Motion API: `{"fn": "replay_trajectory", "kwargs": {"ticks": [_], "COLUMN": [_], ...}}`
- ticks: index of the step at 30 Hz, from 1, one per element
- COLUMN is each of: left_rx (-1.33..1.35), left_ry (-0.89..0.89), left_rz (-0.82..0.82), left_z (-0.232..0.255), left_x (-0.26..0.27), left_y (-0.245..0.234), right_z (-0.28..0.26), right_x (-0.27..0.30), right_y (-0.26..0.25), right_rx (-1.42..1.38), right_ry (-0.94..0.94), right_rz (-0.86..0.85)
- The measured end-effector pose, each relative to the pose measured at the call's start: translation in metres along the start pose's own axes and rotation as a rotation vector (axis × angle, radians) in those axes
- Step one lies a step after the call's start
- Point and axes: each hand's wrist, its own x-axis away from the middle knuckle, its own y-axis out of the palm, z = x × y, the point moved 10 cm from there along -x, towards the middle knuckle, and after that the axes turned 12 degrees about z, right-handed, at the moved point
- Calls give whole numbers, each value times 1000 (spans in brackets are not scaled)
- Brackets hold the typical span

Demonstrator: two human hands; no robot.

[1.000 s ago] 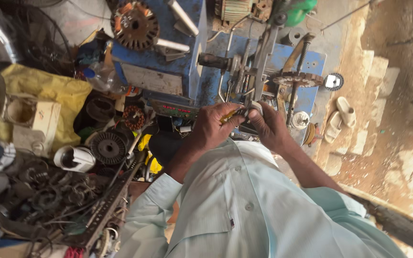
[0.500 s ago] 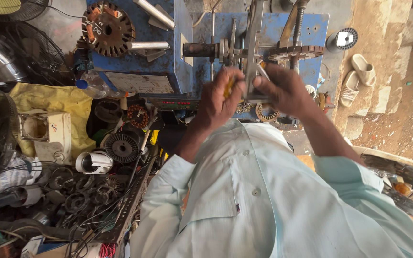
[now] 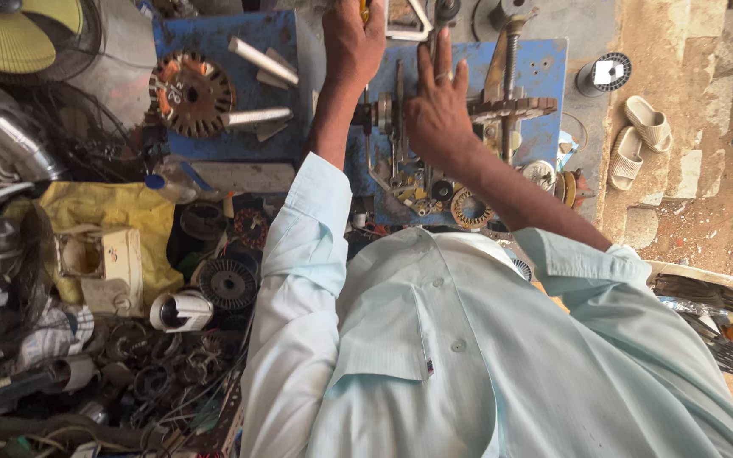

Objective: The person works on a blue winding machine, manipulating a small metal component and a yellow-handled tool. They repeatedly adjust the component on the machine's spindle, use the tool to tighten or loosen parts, and handle the component with both hands throughout the clip.

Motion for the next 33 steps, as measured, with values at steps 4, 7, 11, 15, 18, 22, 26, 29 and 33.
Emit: {"fn": "replay_trajectory", "kwargs": {"ticks": [4, 7, 11, 15, 18, 22, 26, 29, 33], "left_rx": [16, 22, 66, 94, 140, 29, -42, 2, -22], "left_ry": [-183, -233, -356, -356, -485, -345, -468, -583, -632], "left_rz": [-76, -181, -356, -488, -425, -432, -544, -575, -615], "left_z": [-36, -52, -61, -43, -43, -46, -55, -51, -64], "left_x": [11, 23, 53, 58, 55, 47, 45, 47, 58], "left_y": [14, 24, 58, 50, 31, 33, 43, 38, 48], "right_z": [1, -8, -2, -3, -2, 1, 6, 4, 7], "right_x": [8, 8, 5, 4, 4, -1, -3, -6, -9], "right_y": [0, -21, -5, 3, 4, 9, 14, 13, 14], "right_rx": [-94, -94, -51, 34, 35, 200, 148, 156, 151], "right_ry": [23, -91, -45, -76, -98, -161, -125, -127, -92], "right_rz": [-9, 225, 58, -66, -34, 51, -1, 0, -61]}}
